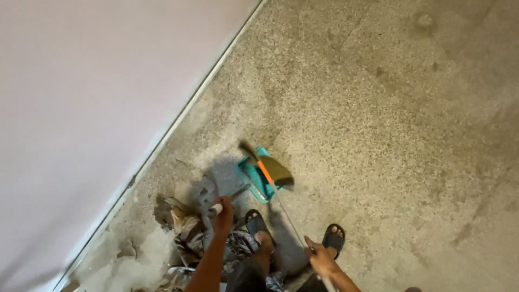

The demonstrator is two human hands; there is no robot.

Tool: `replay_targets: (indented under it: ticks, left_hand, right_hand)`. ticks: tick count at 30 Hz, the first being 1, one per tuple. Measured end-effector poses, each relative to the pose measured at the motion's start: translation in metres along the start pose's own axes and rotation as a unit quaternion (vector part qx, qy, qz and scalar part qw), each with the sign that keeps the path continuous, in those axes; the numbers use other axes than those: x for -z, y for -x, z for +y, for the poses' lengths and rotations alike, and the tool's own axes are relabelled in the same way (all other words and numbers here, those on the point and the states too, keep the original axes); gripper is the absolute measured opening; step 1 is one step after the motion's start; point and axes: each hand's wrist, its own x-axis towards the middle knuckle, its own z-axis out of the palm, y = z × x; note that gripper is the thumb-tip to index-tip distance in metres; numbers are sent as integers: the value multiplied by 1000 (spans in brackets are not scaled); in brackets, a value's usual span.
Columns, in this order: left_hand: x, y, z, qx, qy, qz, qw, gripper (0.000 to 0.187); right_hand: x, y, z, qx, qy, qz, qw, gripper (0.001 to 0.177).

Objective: Sweeping dried leaves and debris into a dustpan using a broom on a concrete floor.

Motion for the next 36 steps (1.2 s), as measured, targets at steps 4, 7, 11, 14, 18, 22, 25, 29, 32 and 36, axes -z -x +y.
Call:
replay_targets:
  ticks: [4, 7, 11, 14, 18, 22, 25, 29, 32, 36]
  left_hand:
    - [25, 10, 47, 85, 160, -8, 983, 14]
    - [60, -6, 48, 128, 17, 39, 991, 26]
    - [117, -16, 44, 65, -55, 46, 995, 30]
    - [133, -27, 42, 103, 59, 95, 988, 21]
    - [142, -28, 56, 140, -17, 110, 984, 27]
    - [146, -47, 26, 144, 62, 157, 975, 26]
    - [153, -44, 37, 146, 33, 170, 974, 26]
    - [151, -51, 15, 142, 58, 146, 977, 29]
    - [156, -49, 2, 137, -8, 166, 976, 24]
    - [166, -21, 14, 130, 9, 179, 975, 21]
  right_hand:
    - [2, 24, 22, 184, 120, 81, 972, 53]
    - [21, 55, 2, 174, 147, 151, 962, 53]
    - [48, 77, -79, 175, 237, 254, 921, 57]
    - [64, 37, -146, 157, 330, 256, 895, 60]
    - [57, -50, -221, 263, 414, 259, 832, 64]
    - [7, -57, -275, 144, 440, 202, 863, 69]
    - [14, -221, -147, 222, 534, 117, 807, 28]
    - [-59, 37, -228, 49, 374, -23, 926, 27]
    - [-17, 9, -169, 172, 475, -31, 862, 63]
    - [6, 116, -224, 69, 480, -22, 875, 58]
